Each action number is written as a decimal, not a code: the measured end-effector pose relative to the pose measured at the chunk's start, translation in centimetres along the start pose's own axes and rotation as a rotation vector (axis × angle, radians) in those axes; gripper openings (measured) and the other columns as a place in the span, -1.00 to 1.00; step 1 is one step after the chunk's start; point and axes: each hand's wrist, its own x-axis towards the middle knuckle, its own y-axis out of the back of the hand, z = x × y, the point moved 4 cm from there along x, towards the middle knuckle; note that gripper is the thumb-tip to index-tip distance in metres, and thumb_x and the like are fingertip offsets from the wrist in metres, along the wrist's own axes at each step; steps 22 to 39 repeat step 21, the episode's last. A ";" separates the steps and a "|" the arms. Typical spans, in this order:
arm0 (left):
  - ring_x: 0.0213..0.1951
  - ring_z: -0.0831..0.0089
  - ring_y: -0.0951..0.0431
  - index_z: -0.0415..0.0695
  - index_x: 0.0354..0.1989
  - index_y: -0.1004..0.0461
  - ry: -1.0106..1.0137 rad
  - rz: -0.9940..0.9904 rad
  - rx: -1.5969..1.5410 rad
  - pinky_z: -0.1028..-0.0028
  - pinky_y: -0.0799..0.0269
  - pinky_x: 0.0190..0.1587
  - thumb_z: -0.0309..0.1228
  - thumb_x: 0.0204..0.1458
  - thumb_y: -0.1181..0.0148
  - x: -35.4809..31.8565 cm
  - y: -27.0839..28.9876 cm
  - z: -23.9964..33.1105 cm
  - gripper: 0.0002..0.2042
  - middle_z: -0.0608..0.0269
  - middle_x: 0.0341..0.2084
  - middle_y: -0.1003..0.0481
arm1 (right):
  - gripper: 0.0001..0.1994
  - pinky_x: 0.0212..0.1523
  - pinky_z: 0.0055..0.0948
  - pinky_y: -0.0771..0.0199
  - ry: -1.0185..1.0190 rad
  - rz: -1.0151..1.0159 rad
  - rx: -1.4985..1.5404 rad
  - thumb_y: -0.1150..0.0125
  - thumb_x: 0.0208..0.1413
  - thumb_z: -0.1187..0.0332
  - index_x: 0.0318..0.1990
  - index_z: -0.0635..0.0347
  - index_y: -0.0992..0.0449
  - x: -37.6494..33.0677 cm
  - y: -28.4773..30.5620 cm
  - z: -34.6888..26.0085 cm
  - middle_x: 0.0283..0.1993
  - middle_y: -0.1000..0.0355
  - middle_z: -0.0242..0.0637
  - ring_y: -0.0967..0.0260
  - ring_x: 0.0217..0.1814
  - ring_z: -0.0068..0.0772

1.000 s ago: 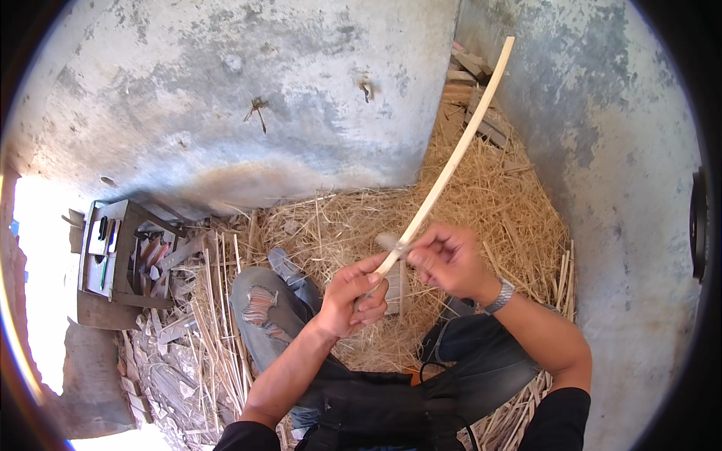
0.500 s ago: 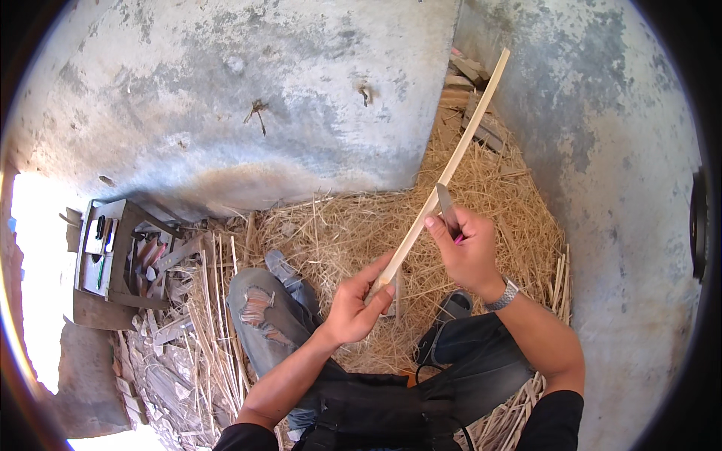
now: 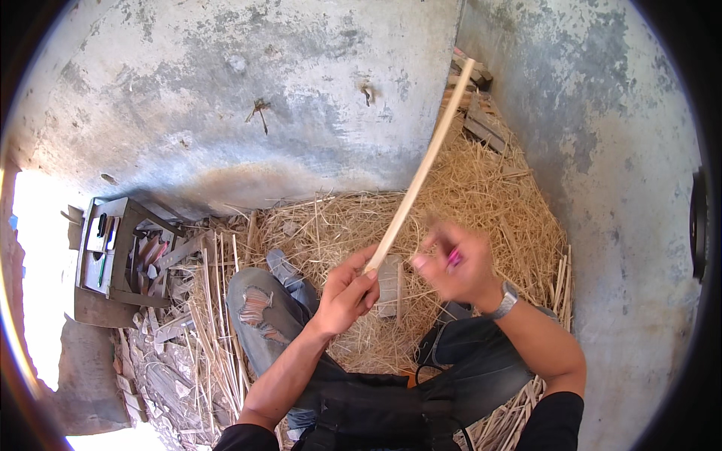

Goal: The person whittles a long strip of wood using a small knife, shaving off thin layers from one end.

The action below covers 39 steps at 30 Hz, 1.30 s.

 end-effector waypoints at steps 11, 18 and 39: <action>-0.73 0.63 -0.22 -0.27 0.38 -0.21 0.050 -0.093 -0.193 0.62 -0.12 -0.66 -0.41 0.31 0.08 -0.4 -0.9 -0.4 -0.53 0.31 -0.68 -0.34 | -0.68 -0.55 -0.51 -0.17 -0.112 0.161 -0.047 0.06 0.44 0.23 -0.16 0.26 -0.56 1.5 4.0 3.6 -0.60 -0.26 -0.45 -0.14 -0.61 -0.64; -0.71 0.67 -0.21 -0.24 0.44 -0.13 -0.012 -0.212 -0.194 0.61 -0.11 -0.65 -0.51 0.24 -0.09 -0.7 -1.3 -0.2 -0.42 0.35 -0.58 -0.38 | -0.68 -0.63 -0.32 -0.19 -0.112 0.062 -0.169 -0.02 0.39 0.24 -0.35 0.25 -0.53 0.4 0.1 1.8 -0.68 -0.31 -0.20 -0.30 -0.70 -0.34; -0.72 0.66 -0.20 -0.24 0.43 -0.15 -0.005 -0.199 -0.175 0.57 -0.13 -0.65 -0.52 0.21 -0.15 -1.0 -0.8 -0.8 -0.40 0.33 -0.65 -0.36 | -0.71 -0.62 -0.31 -0.24 -0.098 -0.013 -0.105 -0.05 0.38 0.21 -0.23 0.22 -0.60 -0.6 -1.1 2.3 -0.68 -0.34 -0.17 -0.34 -0.70 -0.29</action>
